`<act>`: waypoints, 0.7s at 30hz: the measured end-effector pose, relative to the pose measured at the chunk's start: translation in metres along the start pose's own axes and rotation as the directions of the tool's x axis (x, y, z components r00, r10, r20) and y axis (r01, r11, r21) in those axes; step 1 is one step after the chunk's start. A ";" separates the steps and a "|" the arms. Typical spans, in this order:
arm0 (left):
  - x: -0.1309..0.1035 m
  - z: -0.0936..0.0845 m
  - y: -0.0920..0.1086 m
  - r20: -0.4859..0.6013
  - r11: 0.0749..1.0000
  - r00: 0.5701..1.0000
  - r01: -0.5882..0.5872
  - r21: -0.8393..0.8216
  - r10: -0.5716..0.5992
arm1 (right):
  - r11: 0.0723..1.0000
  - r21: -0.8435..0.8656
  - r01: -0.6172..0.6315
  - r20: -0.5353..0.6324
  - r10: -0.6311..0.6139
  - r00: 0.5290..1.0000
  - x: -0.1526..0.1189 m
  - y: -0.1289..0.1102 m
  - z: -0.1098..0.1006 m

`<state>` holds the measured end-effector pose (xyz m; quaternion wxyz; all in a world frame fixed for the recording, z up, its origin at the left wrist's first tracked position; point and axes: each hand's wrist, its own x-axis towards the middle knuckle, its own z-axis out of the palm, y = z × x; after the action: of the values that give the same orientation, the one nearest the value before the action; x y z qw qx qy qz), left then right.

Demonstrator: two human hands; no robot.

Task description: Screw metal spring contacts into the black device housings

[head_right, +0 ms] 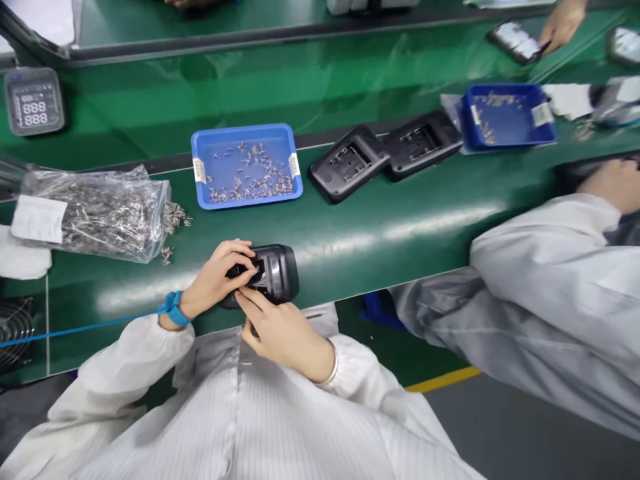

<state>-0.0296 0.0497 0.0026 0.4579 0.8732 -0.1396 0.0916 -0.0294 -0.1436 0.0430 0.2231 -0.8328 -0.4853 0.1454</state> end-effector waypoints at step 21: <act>0.009 -0.014 -0.003 0.155 0.980 0.972 0.188 -0.058 -0.177 | 0.995 -0.040 0.094 0.015 -0.094 0.995 -0.001 0.005 0.008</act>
<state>-0.0204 0.0613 0.0103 0.4841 0.8695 -0.0956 -0.0217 -0.0294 -0.1445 0.0333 0.2097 -0.8124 -0.5282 0.1303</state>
